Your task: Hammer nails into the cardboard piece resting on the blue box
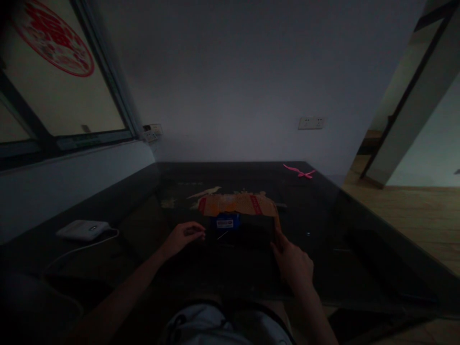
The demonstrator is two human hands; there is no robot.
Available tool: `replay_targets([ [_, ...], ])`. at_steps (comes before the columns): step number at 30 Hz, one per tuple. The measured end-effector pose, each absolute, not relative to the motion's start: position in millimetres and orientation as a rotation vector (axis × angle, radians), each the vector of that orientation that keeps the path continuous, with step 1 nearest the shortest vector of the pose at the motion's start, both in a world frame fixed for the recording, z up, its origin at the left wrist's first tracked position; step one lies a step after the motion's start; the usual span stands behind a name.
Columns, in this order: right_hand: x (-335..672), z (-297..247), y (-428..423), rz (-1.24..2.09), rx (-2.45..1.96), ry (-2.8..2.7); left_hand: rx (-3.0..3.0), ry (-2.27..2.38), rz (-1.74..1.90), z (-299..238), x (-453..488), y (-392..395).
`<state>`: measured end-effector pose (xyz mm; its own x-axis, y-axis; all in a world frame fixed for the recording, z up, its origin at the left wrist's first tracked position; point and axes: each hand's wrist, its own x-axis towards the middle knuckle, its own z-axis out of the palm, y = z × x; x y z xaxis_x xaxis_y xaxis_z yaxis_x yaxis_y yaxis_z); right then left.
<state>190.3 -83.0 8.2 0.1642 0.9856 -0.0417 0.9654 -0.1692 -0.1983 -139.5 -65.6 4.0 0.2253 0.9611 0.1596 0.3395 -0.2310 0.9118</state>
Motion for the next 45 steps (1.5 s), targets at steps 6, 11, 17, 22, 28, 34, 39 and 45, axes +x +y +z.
replay_targets([
  [6,190,9,-83,0.254,-2.297,-1.944,1.746,1.181,0.986,1,-142,-65],
  [11,189,10,-83,0.234,-2.283,-1.96,1.753,1.132,0.952,-5,-144,-63],
  [17,189,9,-83,0.261,-2.293,-1.951,1.902,1.12,1.004,0,-143,-65],
  [22,189,9,-83,0.257,-2.306,-1.953,1.929,1.11,0.965,3,-143,-67],
  [28,190,9,-82,0.249,-2.292,-1.969,1.965,1.243,0.926,6,-144,-67],
  [34,191,9,-82,0.24,-2.285,-1.966,1.944,1.237,0.935,8,-141,-68],
  [39,191,8,-82,0.24,-2.299,-1.964,1.914,1.202,0.945,10,-141,-69],
  [45,191,8,-81,0.26,-2.302,-1.967,1.885,1.226,0.974,8,-143,-67],
])
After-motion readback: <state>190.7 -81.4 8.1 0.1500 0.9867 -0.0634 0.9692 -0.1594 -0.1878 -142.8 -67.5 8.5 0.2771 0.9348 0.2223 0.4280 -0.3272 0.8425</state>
